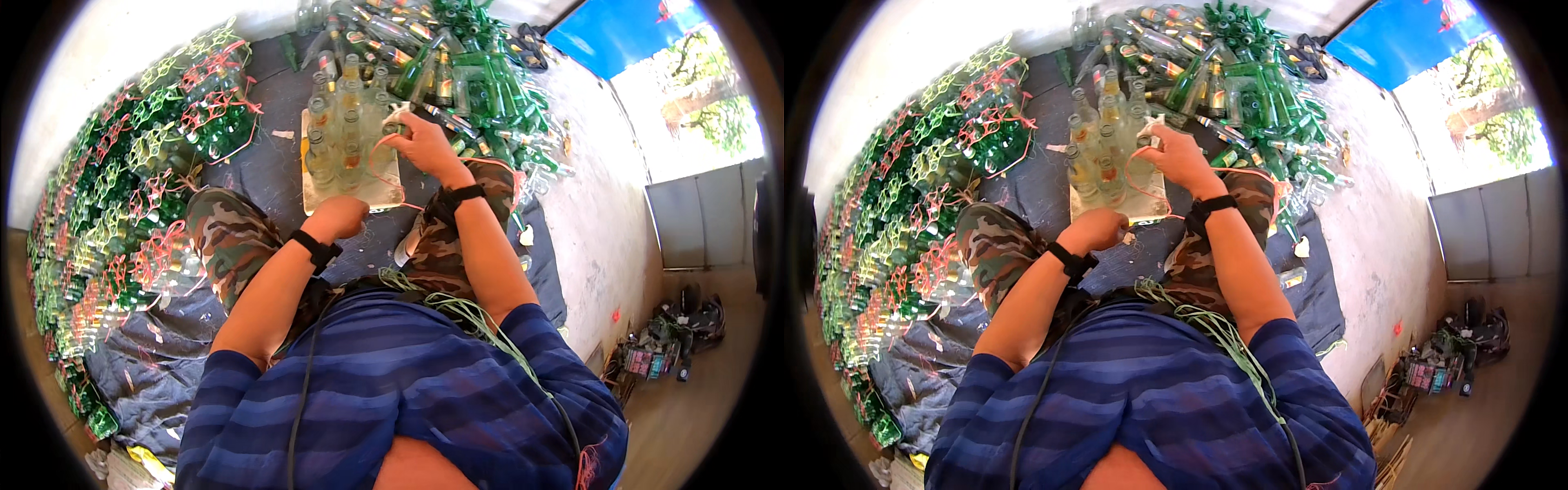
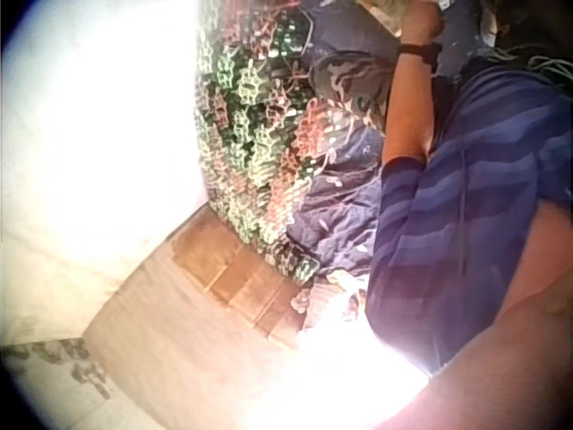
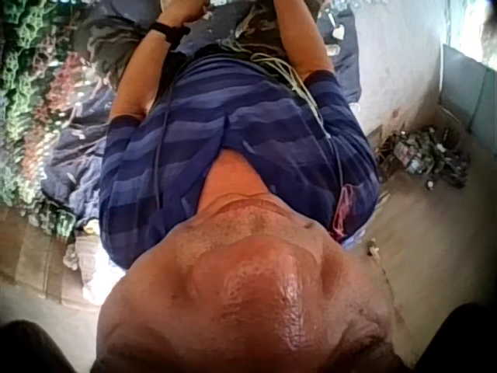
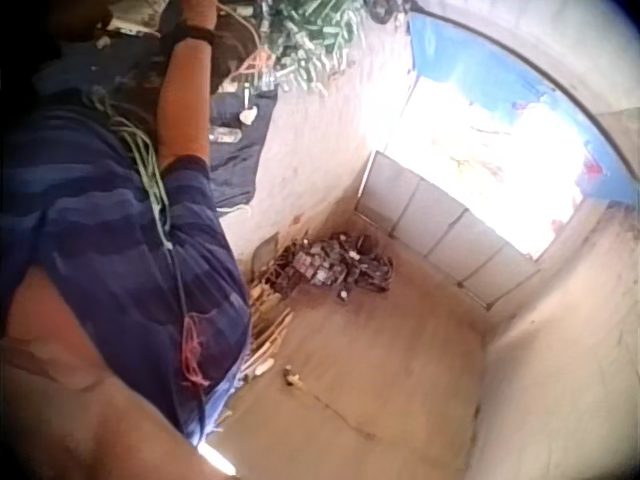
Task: The person sits on a tarp and arranges green glass bottles on a small wooden board. They then use a pink string to tie the bottles together into a bundle, wrapping the string around the necks and bodies of the bottles and tying a knot to secure them.
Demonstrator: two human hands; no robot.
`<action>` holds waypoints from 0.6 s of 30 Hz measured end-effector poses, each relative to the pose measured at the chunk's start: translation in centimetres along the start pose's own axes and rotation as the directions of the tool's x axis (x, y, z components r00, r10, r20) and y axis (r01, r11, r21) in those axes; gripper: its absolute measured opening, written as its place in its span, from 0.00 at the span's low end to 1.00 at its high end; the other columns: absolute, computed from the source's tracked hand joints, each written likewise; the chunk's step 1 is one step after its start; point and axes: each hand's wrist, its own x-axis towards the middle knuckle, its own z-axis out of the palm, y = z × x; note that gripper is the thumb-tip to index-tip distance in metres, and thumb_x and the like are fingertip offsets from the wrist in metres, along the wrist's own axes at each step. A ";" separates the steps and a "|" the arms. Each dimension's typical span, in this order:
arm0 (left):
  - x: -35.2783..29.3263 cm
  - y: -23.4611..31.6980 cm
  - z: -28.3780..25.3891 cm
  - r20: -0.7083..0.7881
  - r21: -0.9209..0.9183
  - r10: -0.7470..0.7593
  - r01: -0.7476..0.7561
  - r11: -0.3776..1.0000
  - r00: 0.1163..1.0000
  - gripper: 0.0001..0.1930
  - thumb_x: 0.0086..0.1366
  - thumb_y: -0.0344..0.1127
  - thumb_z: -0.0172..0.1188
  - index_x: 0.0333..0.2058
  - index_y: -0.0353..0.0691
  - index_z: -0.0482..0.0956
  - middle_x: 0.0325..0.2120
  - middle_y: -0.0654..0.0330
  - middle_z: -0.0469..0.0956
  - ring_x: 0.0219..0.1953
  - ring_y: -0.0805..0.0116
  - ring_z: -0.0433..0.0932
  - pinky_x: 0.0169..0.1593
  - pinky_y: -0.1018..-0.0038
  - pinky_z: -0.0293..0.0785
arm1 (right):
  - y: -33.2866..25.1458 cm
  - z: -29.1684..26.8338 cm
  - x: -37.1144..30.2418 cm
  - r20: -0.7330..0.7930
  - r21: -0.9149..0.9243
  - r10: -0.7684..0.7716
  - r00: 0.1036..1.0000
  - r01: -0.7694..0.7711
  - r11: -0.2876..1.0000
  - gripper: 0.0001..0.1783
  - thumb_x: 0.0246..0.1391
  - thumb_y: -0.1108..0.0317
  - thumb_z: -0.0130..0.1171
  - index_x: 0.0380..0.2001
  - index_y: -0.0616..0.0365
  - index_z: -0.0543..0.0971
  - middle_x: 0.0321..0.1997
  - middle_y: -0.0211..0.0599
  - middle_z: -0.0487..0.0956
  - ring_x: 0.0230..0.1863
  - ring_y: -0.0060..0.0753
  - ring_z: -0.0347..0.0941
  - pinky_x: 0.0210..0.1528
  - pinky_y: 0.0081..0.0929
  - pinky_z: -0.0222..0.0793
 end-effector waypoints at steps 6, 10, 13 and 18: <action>0.3 0.1 0.2 -0.001 -0.003 0.002 -0.002 1.000 1.000 0.14 0.61 0.35 0.60 0.45 0.47 0.84 0.39 0.50 0.84 0.44 0.47 0.82 0.48 0.57 0.77 | 0.0 -0.2 -0.3 -0.011 -0.019 -0.039 0.999 0.039 0.999 0.21 0.54 0.59 0.69 0.50 0.51 0.82 0.22 0.36 0.74 0.24 0.31 0.69 0.30 0.33 0.66; 0.0 -0.2 0.2 -0.025 -0.027 0.013 -0.014 1.000 1.000 0.13 0.62 0.37 0.60 0.44 0.46 0.84 0.38 0.49 0.84 0.43 0.47 0.82 0.48 0.57 0.76 | 0.2 0.0 -0.1 -0.006 -0.038 -0.052 0.999 0.052 0.998 0.21 0.54 0.58 0.69 0.50 0.52 0.81 0.22 0.37 0.74 0.24 0.31 0.69 0.30 0.33 0.67; 0.0 -0.2 0.3 -0.044 -0.051 0.019 -0.021 0.998 0.999 0.13 0.62 0.39 0.60 0.44 0.45 0.84 0.38 0.48 0.84 0.43 0.47 0.82 0.48 0.56 0.76 | 0.3 -0.1 -0.4 -0.034 -0.030 -0.003 0.999 0.002 1.000 0.19 0.55 0.60 0.70 0.47 0.55 0.81 0.20 0.31 0.70 0.23 0.24 0.62 0.27 0.28 0.63; 0.1 -0.3 0.5 -0.109 -0.087 0.086 -0.096 0.992 0.990 0.14 0.63 0.42 0.61 0.43 0.43 0.85 0.37 0.47 0.84 0.42 0.44 0.81 0.47 0.55 0.77 | 1.4 -1.0 -1.0 -0.088 -0.024 -0.022 0.996 0.020 1.000 0.13 0.54 0.61 0.69 0.40 0.55 0.82 0.26 0.42 0.80 0.26 0.34 0.75 0.32 0.34 0.72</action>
